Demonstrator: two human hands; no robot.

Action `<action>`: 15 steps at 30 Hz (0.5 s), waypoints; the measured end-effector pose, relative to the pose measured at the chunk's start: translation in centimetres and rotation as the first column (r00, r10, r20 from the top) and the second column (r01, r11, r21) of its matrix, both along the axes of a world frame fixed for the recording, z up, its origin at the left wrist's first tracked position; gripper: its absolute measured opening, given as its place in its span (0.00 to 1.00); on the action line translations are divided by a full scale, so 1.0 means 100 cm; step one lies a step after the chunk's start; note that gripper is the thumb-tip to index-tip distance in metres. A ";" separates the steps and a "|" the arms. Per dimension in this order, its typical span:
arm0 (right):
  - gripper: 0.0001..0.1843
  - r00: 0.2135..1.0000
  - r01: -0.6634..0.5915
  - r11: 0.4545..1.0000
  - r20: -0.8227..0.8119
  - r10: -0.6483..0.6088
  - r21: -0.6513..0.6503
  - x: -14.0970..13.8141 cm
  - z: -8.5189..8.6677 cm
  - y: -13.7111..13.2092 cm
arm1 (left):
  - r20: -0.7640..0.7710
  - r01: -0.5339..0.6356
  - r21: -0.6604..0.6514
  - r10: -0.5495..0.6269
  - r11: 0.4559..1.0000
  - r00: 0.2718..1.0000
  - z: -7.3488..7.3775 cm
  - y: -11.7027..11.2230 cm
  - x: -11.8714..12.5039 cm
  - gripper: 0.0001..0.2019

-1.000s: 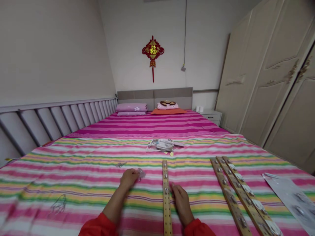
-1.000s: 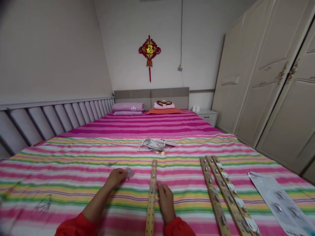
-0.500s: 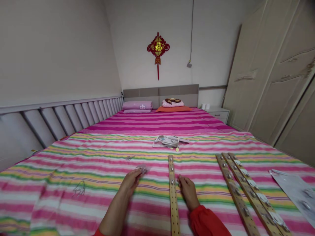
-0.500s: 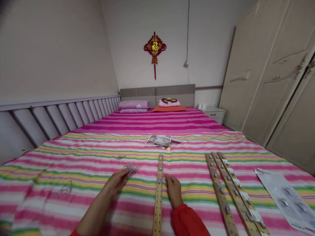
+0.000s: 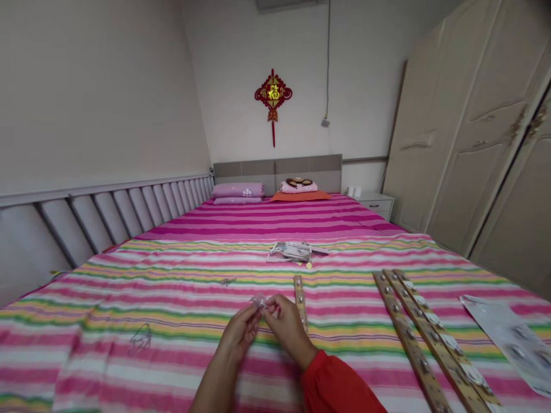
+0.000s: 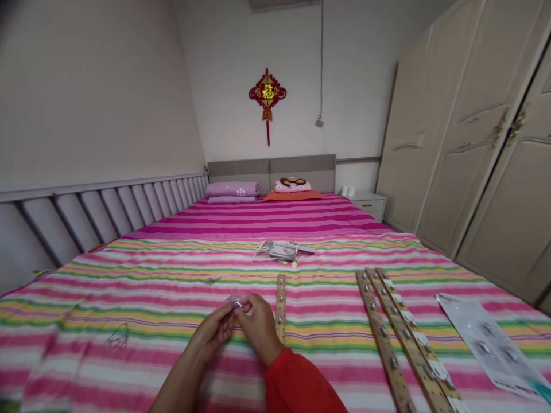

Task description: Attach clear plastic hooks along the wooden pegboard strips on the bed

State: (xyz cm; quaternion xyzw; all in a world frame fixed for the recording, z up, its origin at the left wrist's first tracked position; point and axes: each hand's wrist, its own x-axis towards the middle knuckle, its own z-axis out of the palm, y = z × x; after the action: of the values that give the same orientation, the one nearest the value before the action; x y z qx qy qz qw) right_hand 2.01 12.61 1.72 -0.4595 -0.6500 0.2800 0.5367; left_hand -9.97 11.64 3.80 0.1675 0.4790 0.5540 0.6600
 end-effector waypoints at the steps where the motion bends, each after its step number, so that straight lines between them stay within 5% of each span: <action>1: 0.01 0.999 0.021 0.999 0.038 -0.022 0.024 -0.003 0.000 0.001 | -0.001 0.005 0.001 -0.005 1.000 1.000 -0.001 0.000 0.001 0.05; 15: 0.08 0.975 0.144 0.990 0.171 -0.143 0.009 -0.002 -0.002 -0.004 | -0.122 -0.035 0.179 0.057 0.983 0.991 -0.027 0.002 0.001 0.13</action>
State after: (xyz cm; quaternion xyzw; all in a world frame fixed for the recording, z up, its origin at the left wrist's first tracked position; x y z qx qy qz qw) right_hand 1.85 12.22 1.57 -0.5284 -0.6584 0.2009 0.4969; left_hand -9.87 11.87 1.13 0.2491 0.4727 0.5976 0.5978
